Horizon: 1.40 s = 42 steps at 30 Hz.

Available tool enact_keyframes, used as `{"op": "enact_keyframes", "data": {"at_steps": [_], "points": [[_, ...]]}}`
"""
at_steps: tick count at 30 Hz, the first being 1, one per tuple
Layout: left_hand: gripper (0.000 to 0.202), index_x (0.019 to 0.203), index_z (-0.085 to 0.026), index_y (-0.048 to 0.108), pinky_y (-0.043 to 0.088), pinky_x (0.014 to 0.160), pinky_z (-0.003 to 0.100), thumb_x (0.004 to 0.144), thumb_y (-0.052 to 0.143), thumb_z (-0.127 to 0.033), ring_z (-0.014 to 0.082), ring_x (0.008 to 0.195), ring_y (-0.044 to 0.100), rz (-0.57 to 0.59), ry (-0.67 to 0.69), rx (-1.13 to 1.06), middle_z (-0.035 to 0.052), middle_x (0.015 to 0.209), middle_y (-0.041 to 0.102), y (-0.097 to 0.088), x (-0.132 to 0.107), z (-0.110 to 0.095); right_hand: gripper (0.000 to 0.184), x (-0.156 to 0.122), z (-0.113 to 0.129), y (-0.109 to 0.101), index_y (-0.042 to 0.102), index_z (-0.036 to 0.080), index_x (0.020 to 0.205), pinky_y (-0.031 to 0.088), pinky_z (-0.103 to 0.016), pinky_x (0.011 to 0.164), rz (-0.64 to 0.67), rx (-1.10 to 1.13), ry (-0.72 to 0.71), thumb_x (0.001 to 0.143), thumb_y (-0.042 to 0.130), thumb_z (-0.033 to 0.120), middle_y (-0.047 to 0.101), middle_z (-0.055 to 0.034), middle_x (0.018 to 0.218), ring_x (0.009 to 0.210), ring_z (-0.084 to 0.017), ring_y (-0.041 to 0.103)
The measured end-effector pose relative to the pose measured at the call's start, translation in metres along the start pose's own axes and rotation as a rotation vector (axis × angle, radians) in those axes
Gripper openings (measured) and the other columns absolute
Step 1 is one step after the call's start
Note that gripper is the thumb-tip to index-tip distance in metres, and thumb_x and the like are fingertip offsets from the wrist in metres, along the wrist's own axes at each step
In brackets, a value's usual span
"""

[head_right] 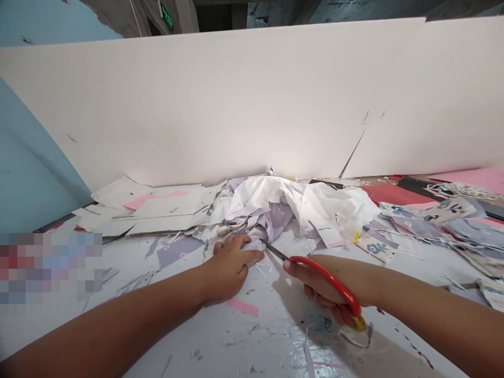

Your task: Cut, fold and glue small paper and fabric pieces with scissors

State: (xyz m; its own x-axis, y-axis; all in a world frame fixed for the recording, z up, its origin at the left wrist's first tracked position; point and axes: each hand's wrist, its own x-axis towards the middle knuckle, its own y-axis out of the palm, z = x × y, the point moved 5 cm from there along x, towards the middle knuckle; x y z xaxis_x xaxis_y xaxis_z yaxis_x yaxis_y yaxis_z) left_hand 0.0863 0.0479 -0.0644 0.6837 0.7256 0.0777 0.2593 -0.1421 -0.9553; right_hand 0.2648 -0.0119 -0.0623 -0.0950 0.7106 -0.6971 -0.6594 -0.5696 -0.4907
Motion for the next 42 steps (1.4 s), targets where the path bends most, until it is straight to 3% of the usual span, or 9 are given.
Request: {"op": "enact_keyframes", "data": {"at_steps": [3, 8, 11, 17, 26, 33, 42], "points": [[0.052, 0.121, -0.037, 0.038, 0.027, 0.09, 0.048, 0.074, 0.037, -0.014, 0.0267, 0.114, 0.03, -0.02, -0.012, 0.01, 0.0056, 0.123, 0.035, 0.0, 0.001, 0.001, 0.057, -0.002, 0.0, -0.001, 0.039, 0.018, 0.06, 0.028, -0.018, 0.03, 0.002, 0.152, 0.004, 0.077, 0.018, 0.067, 0.033, 0.0053, 0.039, 0.027, -0.005, 0.032], [0.045, 0.114, -0.035, 0.048, 0.026, 0.09, 0.049, 0.075, 0.037, -0.014, 0.0284, 0.115, 0.029, 0.003, 0.0, 0.039, 0.0048, 0.125, 0.033, 0.0, 0.001, 0.001, 0.056, -0.01, 0.001, 0.001, 0.043, 0.015, 0.063, 0.025, -0.015, 0.032, 0.102, 0.367, 0.124, 0.075, 0.027, 0.068, 0.032, 0.0059, 0.042, 0.032, -0.003, 0.029], [0.046, 0.113, -0.037, 0.049, 0.025, 0.091, 0.049, 0.076, 0.035, -0.013, 0.0285, 0.116, 0.028, 0.015, -0.004, 0.004, 0.0043, 0.125, 0.033, -0.001, 0.001, 0.002, 0.058, -0.014, 0.004, -0.001, 0.045, 0.015, 0.066, 0.028, -0.015, 0.03, 0.092, 0.399, 0.159, 0.071, 0.029, 0.071, 0.035, 0.005, 0.046, 0.034, -0.005, 0.033], [0.051, 0.112, -0.042, 0.049, 0.023, 0.092, 0.051, 0.076, 0.033, -0.011, 0.0275, 0.118, 0.026, 0.023, -0.006, -0.05, 0.0035, 0.124, 0.034, -0.002, 0.0, 0.002, 0.064, -0.016, 0.008, -0.004, 0.047, 0.015, 0.067, 0.034, -0.02, 0.028, 0.067, 0.35, 0.234, 0.066, 0.029, 0.076, 0.04, 0.0035, 0.048, 0.032, -0.005, 0.035], [0.049, 0.111, -0.042, 0.05, 0.023, 0.093, 0.051, 0.076, 0.034, -0.011, 0.0282, 0.118, 0.027, 0.026, -0.012, -0.047, 0.0022, 0.125, 0.033, -0.001, 0.002, 0.003, 0.072, -0.013, 0.022, -0.003, 0.048, 0.013, 0.065, 0.032, -0.021, 0.025, 0.063, 0.272, 0.119, 0.067, 0.017, 0.078, 0.041, 0.003, 0.043, 0.028, -0.007, 0.037], [0.047, 0.113, -0.041, 0.047, 0.024, 0.09, 0.053, 0.076, 0.035, -0.014, 0.028, 0.116, 0.029, 0.002, -0.004, -0.041, 0.0046, 0.122, 0.034, 0.0, 0.001, 0.002, 0.071, -0.015, 0.019, 0.0, 0.045, 0.015, 0.063, 0.03, -0.02, 0.027, 0.086, 0.236, 0.15, 0.068, 0.011, 0.077, 0.037, 0.0051, 0.042, 0.025, -0.006, 0.036], [0.047, 0.112, -0.041, 0.048, 0.025, 0.091, 0.051, 0.076, 0.035, -0.013, 0.0284, 0.117, 0.026, 0.012, -0.001, -0.048, 0.0041, 0.121, 0.033, -0.001, 0.001, 0.002, 0.069, -0.022, 0.037, 0.002, 0.043, 0.014, 0.066, 0.029, -0.021, 0.024, 0.006, 0.168, 0.146, 0.069, 0.014, 0.077, 0.039, 0.0047, 0.042, 0.024, -0.005, 0.032]]}}
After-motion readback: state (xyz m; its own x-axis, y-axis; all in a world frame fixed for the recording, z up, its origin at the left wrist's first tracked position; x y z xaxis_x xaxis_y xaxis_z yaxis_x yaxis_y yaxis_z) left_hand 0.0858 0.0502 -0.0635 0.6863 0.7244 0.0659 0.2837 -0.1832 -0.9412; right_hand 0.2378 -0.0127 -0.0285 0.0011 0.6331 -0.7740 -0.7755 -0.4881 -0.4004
